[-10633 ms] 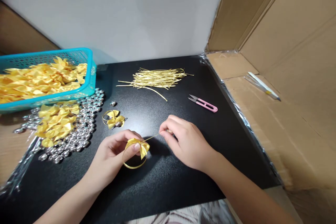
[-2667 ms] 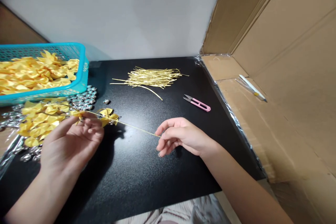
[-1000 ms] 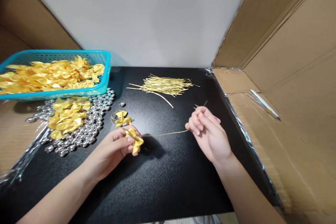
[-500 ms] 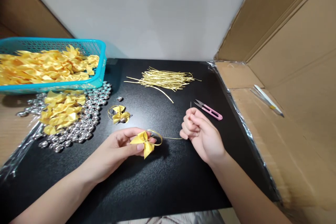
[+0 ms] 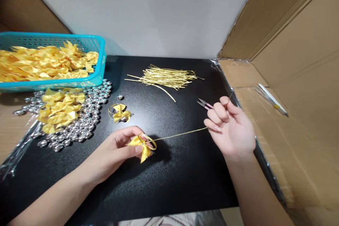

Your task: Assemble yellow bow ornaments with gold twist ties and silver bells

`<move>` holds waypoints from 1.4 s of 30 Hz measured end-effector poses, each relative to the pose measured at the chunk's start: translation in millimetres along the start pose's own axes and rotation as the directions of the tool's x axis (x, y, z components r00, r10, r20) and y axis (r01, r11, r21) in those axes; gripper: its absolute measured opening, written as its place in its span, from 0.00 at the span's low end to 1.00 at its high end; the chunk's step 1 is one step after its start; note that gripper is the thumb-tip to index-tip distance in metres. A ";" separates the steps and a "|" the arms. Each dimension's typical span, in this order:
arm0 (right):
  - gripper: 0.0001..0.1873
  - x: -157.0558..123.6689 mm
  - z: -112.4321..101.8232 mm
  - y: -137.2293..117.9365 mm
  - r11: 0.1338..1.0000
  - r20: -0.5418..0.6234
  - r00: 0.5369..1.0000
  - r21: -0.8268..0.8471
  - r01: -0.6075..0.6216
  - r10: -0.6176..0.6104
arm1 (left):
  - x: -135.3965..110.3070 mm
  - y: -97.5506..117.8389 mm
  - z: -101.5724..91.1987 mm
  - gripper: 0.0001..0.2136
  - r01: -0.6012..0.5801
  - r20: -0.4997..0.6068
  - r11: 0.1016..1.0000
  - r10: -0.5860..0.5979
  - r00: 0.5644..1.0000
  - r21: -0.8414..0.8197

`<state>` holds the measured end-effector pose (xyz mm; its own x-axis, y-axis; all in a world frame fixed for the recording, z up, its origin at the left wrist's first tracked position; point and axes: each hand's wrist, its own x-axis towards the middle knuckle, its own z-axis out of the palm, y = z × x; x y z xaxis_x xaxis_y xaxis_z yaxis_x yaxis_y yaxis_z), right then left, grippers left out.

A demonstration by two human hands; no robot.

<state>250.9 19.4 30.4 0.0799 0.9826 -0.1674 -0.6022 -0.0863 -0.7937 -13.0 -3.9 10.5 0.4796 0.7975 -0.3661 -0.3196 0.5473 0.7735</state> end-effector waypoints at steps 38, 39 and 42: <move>0.08 -40.7 32.2 37.3 0.368 0.616 0.767 -0.681 0.633 -0.179 | 2.1 -6.5 2.4 0.07 -0.073 -0.133 0.947 0.119 0.984 0.313; 0.09 -41.5 32.9 39.6 0.326 0.613 0.769 -0.701 0.634 -0.178 | 2.1 -6.4 2.7 0.07 -0.078 -0.133 0.945 0.126 0.983 0.319; 0.09 -41.1 33.1 44.2 0.216 0.615 0.766 -0.735 0.643 -0.188 | 2.3 -6.5 3.1 0.07 -0.087 -0.126 0.939 0.136 0.983 0.334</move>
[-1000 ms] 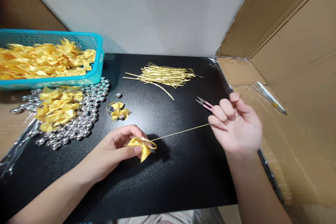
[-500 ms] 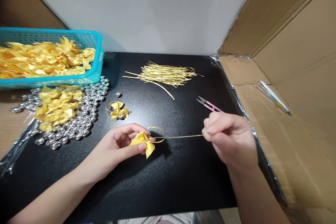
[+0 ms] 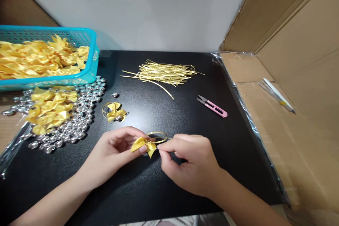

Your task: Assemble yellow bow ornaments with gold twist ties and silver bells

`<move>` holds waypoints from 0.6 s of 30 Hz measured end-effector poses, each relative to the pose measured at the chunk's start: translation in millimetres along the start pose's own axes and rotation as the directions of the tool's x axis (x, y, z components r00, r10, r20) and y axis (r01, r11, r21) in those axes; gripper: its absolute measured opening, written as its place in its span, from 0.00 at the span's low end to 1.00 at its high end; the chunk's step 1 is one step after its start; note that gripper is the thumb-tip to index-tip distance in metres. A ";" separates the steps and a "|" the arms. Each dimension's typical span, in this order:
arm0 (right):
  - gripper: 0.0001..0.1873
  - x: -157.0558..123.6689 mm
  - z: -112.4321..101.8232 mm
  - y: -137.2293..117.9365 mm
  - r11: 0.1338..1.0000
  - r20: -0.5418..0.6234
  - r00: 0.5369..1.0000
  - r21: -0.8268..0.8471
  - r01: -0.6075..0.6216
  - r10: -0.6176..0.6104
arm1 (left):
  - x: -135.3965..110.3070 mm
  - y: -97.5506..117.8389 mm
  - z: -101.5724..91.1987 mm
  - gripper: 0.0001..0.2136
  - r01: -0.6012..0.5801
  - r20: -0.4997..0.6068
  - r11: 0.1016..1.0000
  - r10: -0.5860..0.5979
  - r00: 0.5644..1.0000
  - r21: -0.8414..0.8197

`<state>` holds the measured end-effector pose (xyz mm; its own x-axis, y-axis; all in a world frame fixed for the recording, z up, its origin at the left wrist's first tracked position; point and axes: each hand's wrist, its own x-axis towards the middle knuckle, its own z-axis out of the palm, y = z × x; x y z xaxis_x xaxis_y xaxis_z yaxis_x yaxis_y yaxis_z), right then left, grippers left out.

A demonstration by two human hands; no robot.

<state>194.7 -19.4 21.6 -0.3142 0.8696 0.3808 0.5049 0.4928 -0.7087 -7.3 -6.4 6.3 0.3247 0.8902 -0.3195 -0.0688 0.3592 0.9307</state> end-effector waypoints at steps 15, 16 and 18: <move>0.06 -7.5 6.0 8.0 0.704 -0.001 0.852 0.563 -0.433 0.524 | -5.4 -3.0 1.2 0.08 -0.023 0.031 0.998 0.021 0.999 0.056; 0.07 -4.8 8.1 6.9 0.674 0.062 0.845 0.574 -0.466 0.532 | -5.5 -2.9 1.6 0.08 -0.024 0.039 0.998 0.022 0.999 0.060; 0.10 -0.1 11.3 4.5 0.631 0.163 0.830 0.578 -0.518 0.533 | -5.7 -2.7 2.0 0.08 -0.032 0.051 0.997 0.028 0.998 0.068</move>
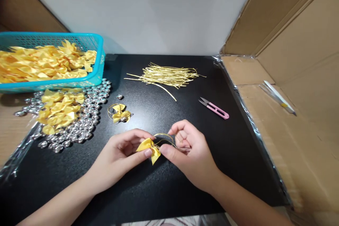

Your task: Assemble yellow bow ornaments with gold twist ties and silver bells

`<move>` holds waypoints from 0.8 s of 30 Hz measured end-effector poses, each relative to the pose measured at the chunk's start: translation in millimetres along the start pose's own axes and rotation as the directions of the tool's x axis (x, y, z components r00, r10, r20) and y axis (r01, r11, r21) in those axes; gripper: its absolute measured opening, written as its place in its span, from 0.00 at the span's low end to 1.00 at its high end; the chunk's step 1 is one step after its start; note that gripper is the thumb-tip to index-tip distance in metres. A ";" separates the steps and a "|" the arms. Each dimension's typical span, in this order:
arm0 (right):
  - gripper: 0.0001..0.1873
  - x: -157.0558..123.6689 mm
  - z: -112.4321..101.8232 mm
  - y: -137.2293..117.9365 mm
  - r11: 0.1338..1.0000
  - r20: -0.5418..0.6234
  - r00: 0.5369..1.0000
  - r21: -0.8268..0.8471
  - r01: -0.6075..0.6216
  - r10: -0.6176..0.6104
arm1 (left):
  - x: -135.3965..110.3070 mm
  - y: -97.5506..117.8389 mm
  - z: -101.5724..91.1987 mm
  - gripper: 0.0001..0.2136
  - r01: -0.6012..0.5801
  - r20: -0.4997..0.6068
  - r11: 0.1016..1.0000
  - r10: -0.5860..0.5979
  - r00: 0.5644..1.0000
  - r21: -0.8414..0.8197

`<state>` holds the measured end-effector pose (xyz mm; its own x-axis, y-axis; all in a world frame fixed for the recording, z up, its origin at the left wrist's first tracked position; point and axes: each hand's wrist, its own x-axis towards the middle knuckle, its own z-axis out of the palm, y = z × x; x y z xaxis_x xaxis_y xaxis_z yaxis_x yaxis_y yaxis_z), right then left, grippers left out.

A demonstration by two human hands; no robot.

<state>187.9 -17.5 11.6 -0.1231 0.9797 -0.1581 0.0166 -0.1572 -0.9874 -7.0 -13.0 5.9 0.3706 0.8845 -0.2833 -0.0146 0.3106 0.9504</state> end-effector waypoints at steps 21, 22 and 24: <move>0.16 -0.1 -5.8 4.2 0.874 0.260 0.963 0.451 -0.182 0.067 | 3.7 2.3 -0.1 0.03 -0.105 0.028 0.987 0.103 0.994 0.117; 0.16 -0.6 -6.3 4.8 0.876 0.261 0.963 0.447 -0.181 0.066 | 3.5 2.1 -0.3 0.03 -0.105 0.028 0.988 0.103 0.994 0.115; 0.15 -1.5 -7.1 5.8 0.884 0.259 0.963 0.432 -0.180 0.070 | 3.2 1.4 -1.1 0.03 -0.103 0.028 0.989 0.101 0.995 0.105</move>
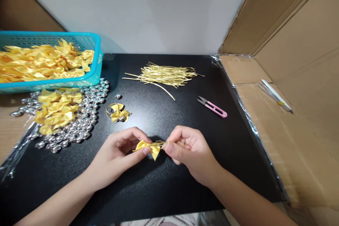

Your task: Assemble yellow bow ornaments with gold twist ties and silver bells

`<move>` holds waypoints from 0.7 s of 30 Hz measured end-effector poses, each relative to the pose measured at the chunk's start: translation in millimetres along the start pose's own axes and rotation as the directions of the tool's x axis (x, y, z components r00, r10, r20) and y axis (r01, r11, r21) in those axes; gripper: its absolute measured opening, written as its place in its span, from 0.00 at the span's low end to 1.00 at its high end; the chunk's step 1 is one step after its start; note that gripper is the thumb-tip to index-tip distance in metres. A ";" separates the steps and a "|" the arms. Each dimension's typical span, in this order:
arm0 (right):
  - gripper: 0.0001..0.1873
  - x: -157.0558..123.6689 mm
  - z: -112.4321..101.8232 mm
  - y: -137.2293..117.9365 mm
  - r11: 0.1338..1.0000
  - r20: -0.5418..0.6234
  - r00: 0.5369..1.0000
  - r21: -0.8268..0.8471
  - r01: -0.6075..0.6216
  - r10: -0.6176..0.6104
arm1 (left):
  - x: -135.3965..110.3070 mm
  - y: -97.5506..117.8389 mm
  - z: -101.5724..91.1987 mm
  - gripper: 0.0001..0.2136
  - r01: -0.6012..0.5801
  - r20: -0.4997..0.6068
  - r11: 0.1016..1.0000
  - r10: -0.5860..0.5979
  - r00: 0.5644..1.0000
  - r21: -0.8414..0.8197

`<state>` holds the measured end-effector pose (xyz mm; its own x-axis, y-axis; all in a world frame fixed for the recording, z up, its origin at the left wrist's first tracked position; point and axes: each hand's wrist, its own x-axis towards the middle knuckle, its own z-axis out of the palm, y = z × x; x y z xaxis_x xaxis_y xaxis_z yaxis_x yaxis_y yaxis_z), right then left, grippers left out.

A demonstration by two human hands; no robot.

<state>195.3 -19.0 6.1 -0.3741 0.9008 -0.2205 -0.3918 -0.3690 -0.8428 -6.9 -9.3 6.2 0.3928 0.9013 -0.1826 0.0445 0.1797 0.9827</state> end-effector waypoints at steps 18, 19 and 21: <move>0.14 3.0 3.2 -4.6 0.981 0.000 1.000 0.193 0.023 -0.024 | 0.4 1.0 -0.2 0.04 0.074 0.033 0.974 -0.069 0.997 -0.214; 0.14 2.7 3.0 -5.0 0.981 0.003 1.000 0.194 0.022 -0.023 | 0.6 1.0 -0.1 0.04 0.073 0.033 0.974 -0.067 0.997 -0.215; 0.14 2.2 2.9 -5.7 0.981 0.009 1.000 0.195 0.024 -0.026 | 0.8 0.8 0.0 0.04 0.070 0.037 0.974 -0.064 0.997 -0.215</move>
<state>194.2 -15.6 11.9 -0.3711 0.9081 -0.1941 -0.5567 -0.3849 -0.7362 -6.6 -8.5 6.9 0.4231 0.8727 -0.2438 -0.1266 0.3233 0.9378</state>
